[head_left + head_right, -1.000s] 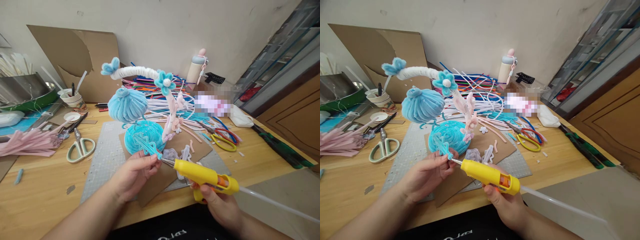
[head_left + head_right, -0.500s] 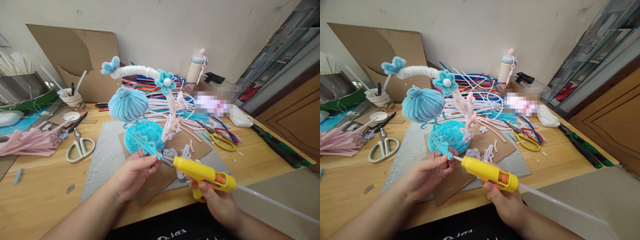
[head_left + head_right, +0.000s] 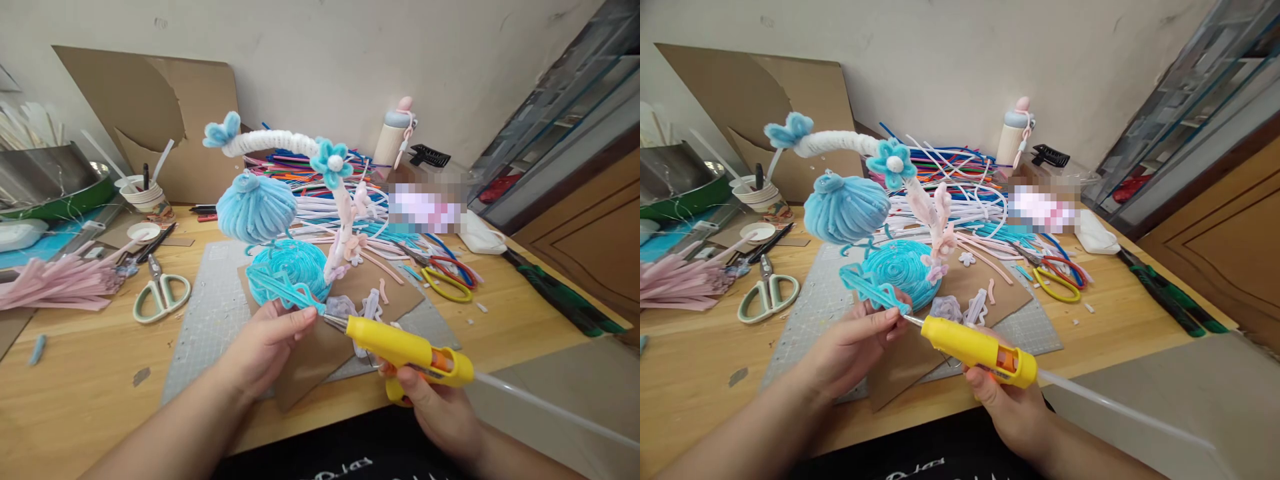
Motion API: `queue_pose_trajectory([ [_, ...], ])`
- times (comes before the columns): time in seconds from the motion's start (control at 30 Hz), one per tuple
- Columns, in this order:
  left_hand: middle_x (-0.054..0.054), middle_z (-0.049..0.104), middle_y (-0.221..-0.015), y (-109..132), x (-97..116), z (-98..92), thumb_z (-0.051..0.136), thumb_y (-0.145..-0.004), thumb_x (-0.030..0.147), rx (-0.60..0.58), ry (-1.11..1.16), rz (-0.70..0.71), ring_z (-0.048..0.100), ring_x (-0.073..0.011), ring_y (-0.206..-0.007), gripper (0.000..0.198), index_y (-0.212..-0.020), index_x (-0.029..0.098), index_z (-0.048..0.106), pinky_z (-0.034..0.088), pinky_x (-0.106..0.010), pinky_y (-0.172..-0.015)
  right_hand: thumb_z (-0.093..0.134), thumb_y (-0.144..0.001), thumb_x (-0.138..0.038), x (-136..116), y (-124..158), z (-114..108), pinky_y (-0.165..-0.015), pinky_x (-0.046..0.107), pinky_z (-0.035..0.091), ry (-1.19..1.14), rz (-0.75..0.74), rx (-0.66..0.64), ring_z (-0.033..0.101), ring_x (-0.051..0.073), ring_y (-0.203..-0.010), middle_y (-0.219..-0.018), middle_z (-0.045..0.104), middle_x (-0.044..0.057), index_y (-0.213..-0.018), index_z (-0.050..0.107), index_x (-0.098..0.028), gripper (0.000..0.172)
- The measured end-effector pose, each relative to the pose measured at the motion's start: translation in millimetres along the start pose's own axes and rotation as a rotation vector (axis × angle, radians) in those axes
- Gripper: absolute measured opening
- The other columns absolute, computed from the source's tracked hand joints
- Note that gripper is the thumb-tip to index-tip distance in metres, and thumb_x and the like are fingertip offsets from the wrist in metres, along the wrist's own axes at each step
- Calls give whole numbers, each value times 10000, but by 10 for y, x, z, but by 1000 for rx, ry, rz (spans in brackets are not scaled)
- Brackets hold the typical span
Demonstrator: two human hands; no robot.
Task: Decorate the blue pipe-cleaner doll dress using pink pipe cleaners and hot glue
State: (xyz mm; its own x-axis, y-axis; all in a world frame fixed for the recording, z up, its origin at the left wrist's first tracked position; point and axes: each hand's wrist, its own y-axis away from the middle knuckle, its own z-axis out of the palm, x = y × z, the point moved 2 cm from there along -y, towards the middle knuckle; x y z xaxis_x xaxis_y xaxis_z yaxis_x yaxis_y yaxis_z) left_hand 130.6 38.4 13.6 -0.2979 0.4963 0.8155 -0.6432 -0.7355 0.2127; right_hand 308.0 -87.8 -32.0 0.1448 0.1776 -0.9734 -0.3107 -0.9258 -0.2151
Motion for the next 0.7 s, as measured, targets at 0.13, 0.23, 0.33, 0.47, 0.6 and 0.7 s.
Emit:
queue_pose_trajectory([
  [0.13,11,604,-787,25,32,27,739,-708,250,78,-93,91,516,-99,-763,151,-831,189,679,403,-194,-730,598,-844,-310,51,24,-5,-689,275,563,-18,24,-20,662,185,-728,-798,699,21,-918,641,-231,116],
  [0.23,15,644,-840,33,45,35,747,-706,256,112,-156,161,557,-128,-883,136,-810,206,674,402,-225,-849,589,-858,-292,83,33,-11,-732,258,553,-27,7,-36,663,166,-768,-848,707,4,-960,633,-254,118],
  [0.33,12,679,-886,34,38,18,753,-704,269,146,-199,182,586,-158,-932,174,-852,220,674,403,-274,-898,585,-862,-286,104,39,-18,-762,264,544,6,-18,-26,658,167,-798,-877,706,8,-991,633,-254,142],
  [0.47,-5,703,-947,36,26,-10,759,-697,287,179,-254,206,603,-190,-972,218,-887,217,680,406,-317,-930,562,-874,-306,94,43,-21,-758,298,544,56,-13,8,654,193,-800,-860,703,34,-997,636,-225,166],
  [0.6,-7,707,-980,37,22,-20,758,-698,293,181,-265,227,607,-190,-981,230,-902,222,679,416,-311,-928,595,-845,-315,31,24,-12,-719,298,551,82,5,5,653,198,-749,-803,698,26,-924,644,-228,128],
  [0.7,-17,709,-986,37,20,-19,755,-701,297,181,-271,225,611,-197,-987,237,-909,213,679,416,-316,-935,607,-832,-315,6,12,-7,-704,298,551,92,-9,-6,650,198,-729,-785,696,24,-908,649,-232,121],
])
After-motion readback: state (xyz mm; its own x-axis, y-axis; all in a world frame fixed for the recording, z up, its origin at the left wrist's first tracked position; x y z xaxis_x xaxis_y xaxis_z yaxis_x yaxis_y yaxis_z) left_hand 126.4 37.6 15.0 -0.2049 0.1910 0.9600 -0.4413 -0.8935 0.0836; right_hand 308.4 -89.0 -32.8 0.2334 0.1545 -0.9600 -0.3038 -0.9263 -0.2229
